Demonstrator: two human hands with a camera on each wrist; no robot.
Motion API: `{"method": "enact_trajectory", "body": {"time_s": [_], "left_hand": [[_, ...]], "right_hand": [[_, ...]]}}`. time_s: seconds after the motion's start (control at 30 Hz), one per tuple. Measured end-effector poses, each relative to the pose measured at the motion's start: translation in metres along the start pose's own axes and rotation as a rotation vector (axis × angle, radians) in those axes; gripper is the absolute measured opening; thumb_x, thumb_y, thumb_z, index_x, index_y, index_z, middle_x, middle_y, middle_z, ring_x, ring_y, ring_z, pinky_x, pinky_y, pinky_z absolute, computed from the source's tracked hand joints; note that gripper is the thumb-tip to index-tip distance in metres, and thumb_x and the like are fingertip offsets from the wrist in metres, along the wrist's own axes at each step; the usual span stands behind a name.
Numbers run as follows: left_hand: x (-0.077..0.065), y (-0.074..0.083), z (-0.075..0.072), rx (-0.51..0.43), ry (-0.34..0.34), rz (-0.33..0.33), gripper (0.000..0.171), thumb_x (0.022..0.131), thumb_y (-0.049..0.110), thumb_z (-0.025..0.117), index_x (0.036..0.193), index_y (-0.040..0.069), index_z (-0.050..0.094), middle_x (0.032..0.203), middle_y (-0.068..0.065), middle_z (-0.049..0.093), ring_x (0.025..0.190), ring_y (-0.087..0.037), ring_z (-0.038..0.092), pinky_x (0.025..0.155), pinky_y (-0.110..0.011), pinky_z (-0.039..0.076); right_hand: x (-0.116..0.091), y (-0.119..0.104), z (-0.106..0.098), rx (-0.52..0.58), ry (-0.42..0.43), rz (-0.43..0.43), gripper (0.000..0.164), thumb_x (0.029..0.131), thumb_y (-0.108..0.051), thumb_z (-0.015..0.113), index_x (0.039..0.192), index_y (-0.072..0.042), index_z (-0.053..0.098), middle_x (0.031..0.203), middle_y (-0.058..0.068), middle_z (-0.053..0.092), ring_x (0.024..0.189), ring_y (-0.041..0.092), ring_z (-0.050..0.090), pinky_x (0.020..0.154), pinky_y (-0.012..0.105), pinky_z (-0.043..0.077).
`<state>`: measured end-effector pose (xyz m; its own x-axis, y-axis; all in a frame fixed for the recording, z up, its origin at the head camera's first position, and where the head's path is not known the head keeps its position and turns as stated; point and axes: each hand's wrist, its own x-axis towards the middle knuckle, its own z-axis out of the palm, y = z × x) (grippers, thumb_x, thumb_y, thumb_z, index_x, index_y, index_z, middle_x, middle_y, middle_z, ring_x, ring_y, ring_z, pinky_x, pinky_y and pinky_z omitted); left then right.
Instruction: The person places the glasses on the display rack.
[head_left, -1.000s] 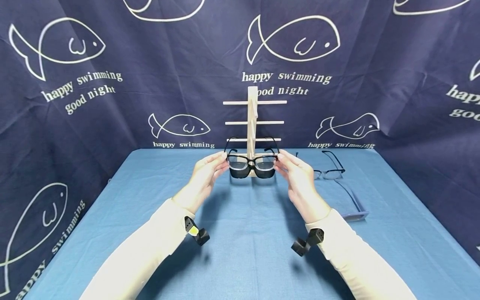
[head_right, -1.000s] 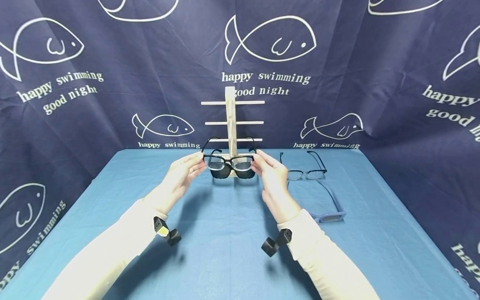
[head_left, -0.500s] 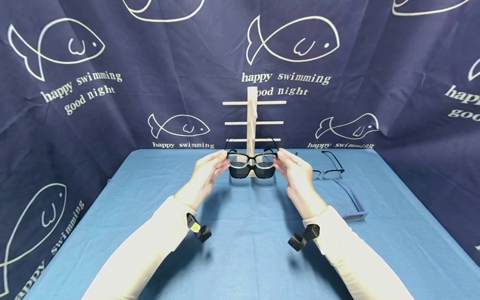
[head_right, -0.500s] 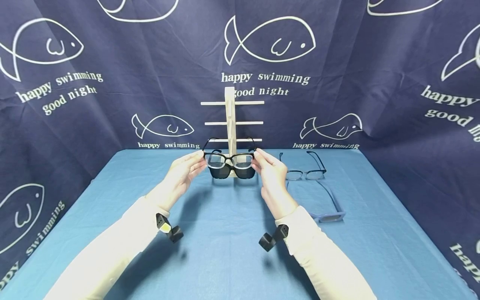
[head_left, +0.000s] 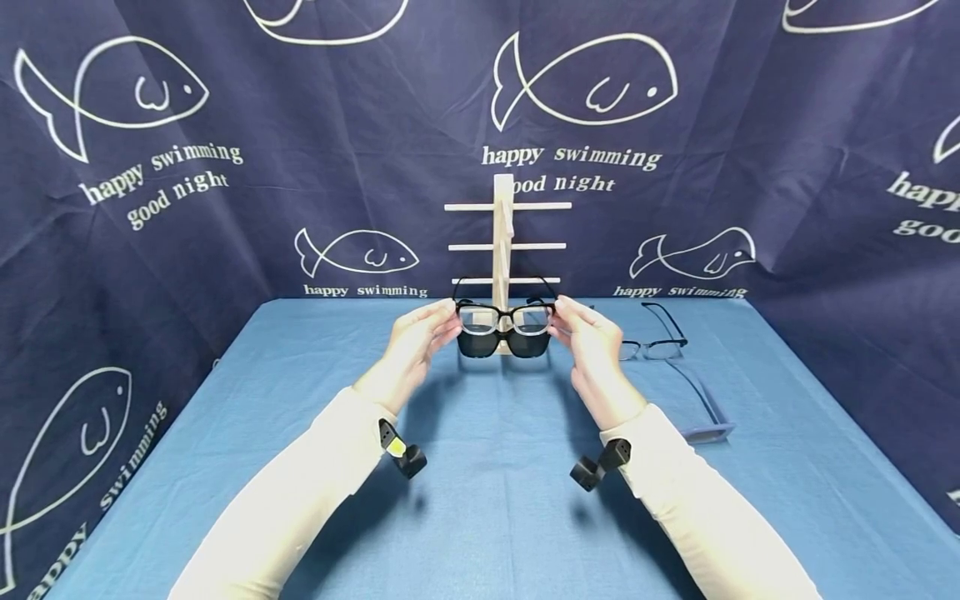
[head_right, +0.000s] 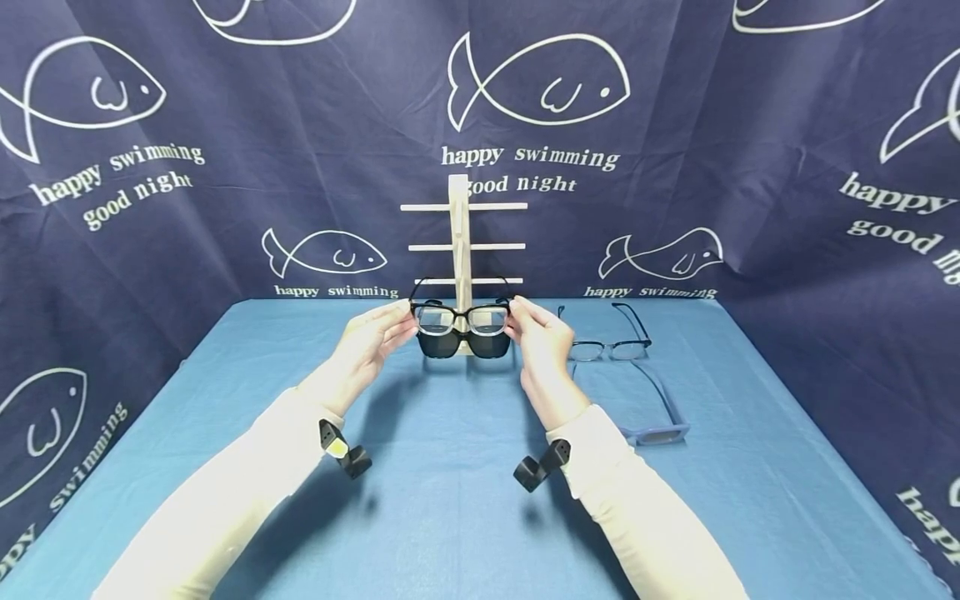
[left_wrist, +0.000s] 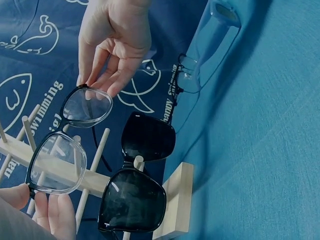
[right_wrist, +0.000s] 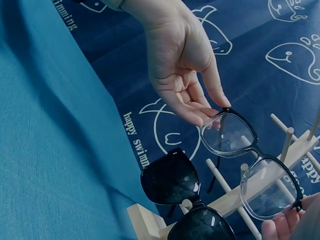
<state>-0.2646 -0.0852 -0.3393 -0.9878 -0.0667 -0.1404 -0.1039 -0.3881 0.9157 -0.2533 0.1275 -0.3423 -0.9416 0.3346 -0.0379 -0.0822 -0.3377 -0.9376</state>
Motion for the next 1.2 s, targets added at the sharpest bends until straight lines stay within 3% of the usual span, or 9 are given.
{"method": "enact_trajectory", "body": {"time_s": [0.37, 0.73, 1.2], "left_hand": [[0.008, 0.0, 0.004, -0.01, 0.017, -0.011, 0.038, 0.093, 0.0, 0.06, 0.13, -0.007, 0.055, 0.072, 0.006, 0.067, 0.068, -0.005, 0.065, 0.081, -0.022, 0.059], [0.012, -0.002, 0.003, -0.007, 0.041, -0.001, 0.04, 0.093, 0.0, 0.06, 0.132, -0.008, 0.053, 0.072, 0.006, 0.066, 0.067, -0.004, 0.063, 0.08, -0.02, 0.059], [0.015, -0.004, 0.002, -0.009, 0.027, 0.001, 0.039, 0.094, 0.0, 0.059, 0.132, -0.008, 0.053, 0.073, 0.007, 0.066, 0.069, -0.005, 0.064, 0.084, -0.023, 0.059]], "right_hand": [[0.009, 0.005, 0.002, 0.018, 0.017, -0.016, 0.034, 0.092, -0.008, 0.065, 0.123, 0.006, 0.062, 0.07, -0.01, 0.07, 0.068, 0.004, 0.066, 0.076, 0.021, 0.06], [0.015, 0.012, 0.008, 0.044, 0.006, -0.001, 0.035, 0.092, -0.005, 0.064, 0.125, 0.005, 0.061, 0.064, -0.012, 0.07, 0.068, 0.003, 0.067, 0.072, 0.018, 0.059], [0.02, 0.016, 0.008, 0.045, 0.018, -0.015, 0.033, 0.092, -0.005, 0.065, 0.123, 0.005, 0.063, 0.066, -0.011, 0.07, 0.066, 0.003, 0.066, 0.072, 0.019, 0.059]]}}
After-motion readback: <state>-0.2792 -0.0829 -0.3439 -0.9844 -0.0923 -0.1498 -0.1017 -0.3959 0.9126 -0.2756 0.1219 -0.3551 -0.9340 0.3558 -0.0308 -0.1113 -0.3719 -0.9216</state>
